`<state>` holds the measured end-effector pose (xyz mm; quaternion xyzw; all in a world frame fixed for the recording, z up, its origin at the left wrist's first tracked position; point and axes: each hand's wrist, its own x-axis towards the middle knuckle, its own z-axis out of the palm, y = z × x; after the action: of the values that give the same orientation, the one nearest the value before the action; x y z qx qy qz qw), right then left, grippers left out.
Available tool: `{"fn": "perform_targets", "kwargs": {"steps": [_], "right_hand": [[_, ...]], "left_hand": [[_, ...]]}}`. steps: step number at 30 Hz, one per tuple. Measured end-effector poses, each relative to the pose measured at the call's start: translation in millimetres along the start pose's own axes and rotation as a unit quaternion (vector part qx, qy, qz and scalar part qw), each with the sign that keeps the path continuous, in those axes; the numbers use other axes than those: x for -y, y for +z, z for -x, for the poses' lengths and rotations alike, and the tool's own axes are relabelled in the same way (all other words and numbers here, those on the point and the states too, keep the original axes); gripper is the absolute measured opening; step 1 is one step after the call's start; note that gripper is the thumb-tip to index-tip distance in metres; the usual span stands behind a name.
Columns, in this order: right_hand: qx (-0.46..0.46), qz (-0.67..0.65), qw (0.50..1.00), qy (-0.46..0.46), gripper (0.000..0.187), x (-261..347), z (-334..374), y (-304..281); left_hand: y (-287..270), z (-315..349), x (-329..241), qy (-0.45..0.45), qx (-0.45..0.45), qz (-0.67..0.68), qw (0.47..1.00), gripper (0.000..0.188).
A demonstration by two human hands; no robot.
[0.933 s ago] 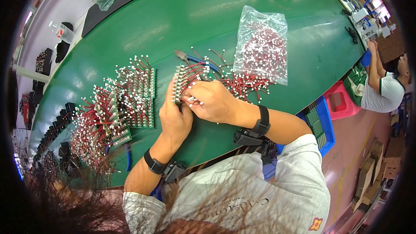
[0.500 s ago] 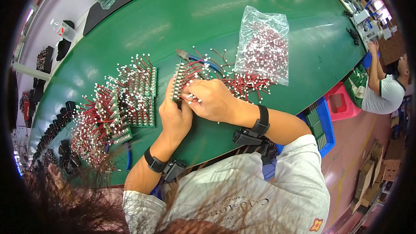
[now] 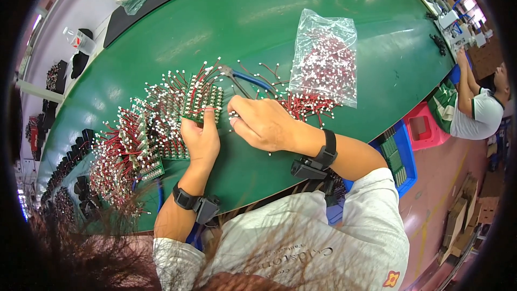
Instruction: The person assembles circuit boards by inserting wires into connectors by hand and trimming the excess wire with shears. They then set the completed circuit board aside on the table.
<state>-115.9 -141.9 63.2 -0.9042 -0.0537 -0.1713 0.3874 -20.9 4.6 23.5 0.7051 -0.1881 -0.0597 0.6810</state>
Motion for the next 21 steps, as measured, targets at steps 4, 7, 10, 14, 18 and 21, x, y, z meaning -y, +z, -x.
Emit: {"fn": "perform_targets", "kwargs": {"steps": [4,7,10,14,18,21], "right_hand": [[0.01,-0.009,1.0,0.008,0.015,0.7,0.3,0.2],[-0.009,-0.013,0.999,-0.029,0.015,-1.6,0.5,3.8],[-0.018,-0.006,0.999,-0.039,0.015,-2.6,2.0,8.1],[-0.006,-0.007,0.999,-0.037,0.013,1.5,1.3,8.1],[0.027,-0.014,0.999,-0.016,0.011,9.4,0.2,2.8],[-0.003,-0.005,0.998,-0.06,0.011,2.1,1.3,6.9]], "left_hand": [[-2.0,0.3,-2.2,-0.027,0.02,0.0,0.999,0.012],[-3.0,-0.6,-0.8,-0.011,0.033,-0.005,0.999,0.012],[-3.1,0.0,-1.8,-0.017,0.035,-0.029,0.999,0.013],[-0.2,0.2,-1.3,-0.006,0.033,0.018,0.999,0.014],[-5.2,-0.1,1.8,0.008,0.06,-0.06,0.996,0.051],[-3.2,0.3,-2.8,0.031,0.074,-0.056,0.995,0.053]]}}
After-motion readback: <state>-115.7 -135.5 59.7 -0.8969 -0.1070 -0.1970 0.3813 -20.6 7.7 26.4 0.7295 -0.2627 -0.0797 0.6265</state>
